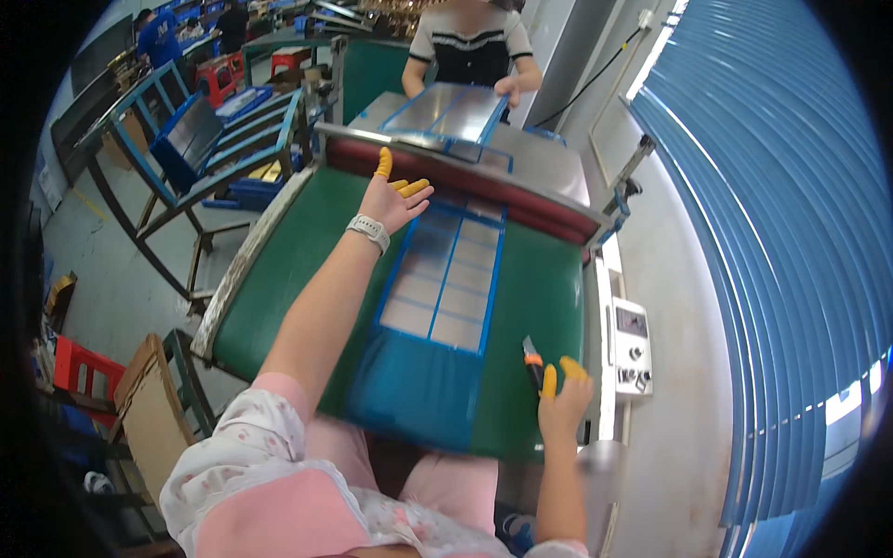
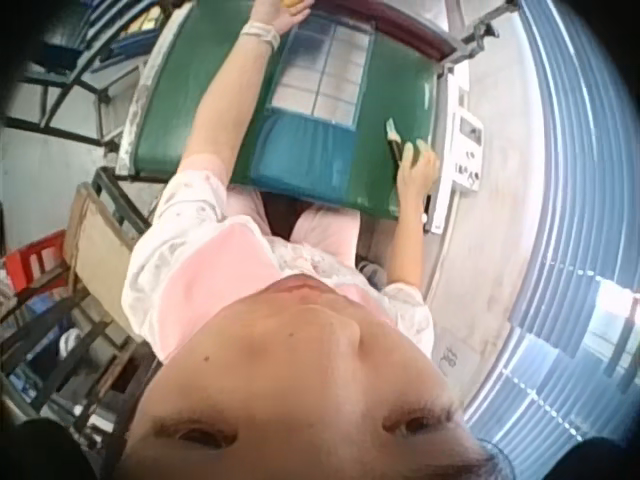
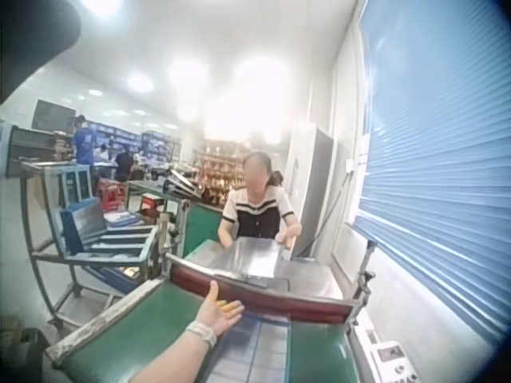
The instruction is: Assembling blue-framed mesh filters on a conveyor belt by stacking or placing components.
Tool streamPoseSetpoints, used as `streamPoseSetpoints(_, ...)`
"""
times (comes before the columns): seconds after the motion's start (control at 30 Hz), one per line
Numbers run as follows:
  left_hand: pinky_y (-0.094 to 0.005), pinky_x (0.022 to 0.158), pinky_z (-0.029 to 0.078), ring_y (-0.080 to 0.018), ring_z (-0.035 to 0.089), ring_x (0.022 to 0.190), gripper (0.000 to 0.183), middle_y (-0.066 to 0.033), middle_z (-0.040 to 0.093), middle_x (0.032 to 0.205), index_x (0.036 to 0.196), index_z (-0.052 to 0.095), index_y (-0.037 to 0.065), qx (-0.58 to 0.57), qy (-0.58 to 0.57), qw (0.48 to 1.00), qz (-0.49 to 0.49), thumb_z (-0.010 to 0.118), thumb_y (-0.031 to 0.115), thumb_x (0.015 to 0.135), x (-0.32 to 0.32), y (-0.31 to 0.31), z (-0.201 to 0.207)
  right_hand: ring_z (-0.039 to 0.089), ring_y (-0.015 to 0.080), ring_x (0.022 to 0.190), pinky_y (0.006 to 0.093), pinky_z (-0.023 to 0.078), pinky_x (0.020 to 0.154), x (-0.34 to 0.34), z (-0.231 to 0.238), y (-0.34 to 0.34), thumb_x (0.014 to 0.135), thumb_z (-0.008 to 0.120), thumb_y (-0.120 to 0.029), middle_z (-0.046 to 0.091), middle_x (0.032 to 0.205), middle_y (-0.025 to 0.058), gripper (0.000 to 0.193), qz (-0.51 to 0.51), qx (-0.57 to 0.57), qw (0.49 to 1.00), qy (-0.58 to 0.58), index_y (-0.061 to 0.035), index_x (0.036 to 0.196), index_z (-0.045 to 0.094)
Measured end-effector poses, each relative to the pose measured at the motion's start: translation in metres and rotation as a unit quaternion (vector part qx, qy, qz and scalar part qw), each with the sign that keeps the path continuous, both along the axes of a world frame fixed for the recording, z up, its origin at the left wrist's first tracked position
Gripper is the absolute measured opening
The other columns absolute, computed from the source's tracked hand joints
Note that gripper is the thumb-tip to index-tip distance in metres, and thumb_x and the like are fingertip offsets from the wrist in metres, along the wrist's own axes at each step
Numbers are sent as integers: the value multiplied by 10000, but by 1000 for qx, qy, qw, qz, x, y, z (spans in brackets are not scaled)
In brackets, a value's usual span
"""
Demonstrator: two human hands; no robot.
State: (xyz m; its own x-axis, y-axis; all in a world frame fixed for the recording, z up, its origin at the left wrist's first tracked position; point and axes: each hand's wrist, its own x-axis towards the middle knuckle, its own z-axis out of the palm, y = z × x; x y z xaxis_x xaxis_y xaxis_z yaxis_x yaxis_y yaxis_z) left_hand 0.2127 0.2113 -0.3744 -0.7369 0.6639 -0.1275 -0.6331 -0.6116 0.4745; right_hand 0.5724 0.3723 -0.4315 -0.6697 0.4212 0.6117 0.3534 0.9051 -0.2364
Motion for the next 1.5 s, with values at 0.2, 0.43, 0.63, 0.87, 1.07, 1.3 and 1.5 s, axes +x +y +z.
streamPoseSetpoints(0.2,-439,971,223,-287,365,1127,425,-133,379,1201,1185,331,80,104,2,992,75,403,340,856,-56,39,4,511,242,747,312,413,665,-18,19,-5,780,535,-98,549,861,118,134,43,-147,988,34,4,865,552)
streamPoseSetpoints(0.43,-426,843,405,-281,530,884,242,-172,501,1005,1046,413,-38,33,16,985,168,320,55,843,-47,32,-12,541,126,671,223,421,604,-61,3,-5,803,506,-89,579,811,75,131,106,-385,915,48,-9,880,576)
streamPoseSetpoints(0.63,-359,803,417,-214,540,863,176,-106,566,926,953,522,4,99,104,969,200,505,64,788,45,-95,-10,541,117,690,222,428,605,-111,22,-47,861,444,-206,590,843,88,251,230,-575,783,58,14,921,549)
streamPoseSetpoints(0.87,-339,829,407,-192,514,951,314,-72,515,1066,1107,440,18,-9,90,928,361,501,39,799,218,-230,-6,555,169,702,233,432,577,-104,21,-161,893,323,-297,567,921,141,397,442,-720,534,-32,41,1019,490)
streamPoseSetpoints(1.07,-291,835,405,-158,510,947,312,-61,517,1054,1091,450,26,-39,17,930,365,517,14,787,265,-274,-69,525,124,564,196,388,452,-69,2,-225,870,423,-220,536,734,72,273,404,-750,521,-53,27,953,504)
streamPoseSetpoints(1.3,-319,806,420,-181,526,916,293,-67,533,1025,1074,454,24,-40,-63,948,311,515,26,788,272,-280,-117,440,88,448,193,343,406,-61,-26,-245,852,458,-127,507,600,47,127,302,-736,597,-103,-6,853,498)
streamPoseSetpoints(1.5,-345,759,426,-190,534,853,290,-62,528,960,1077,440,38,-121,-154,944,265,517,78,800,273,-284,-107,443,71,442,190,331,383,-68,-29,-241,831,491,-113,492,592,25,98,297,-685,664,-43,-15,826,495)
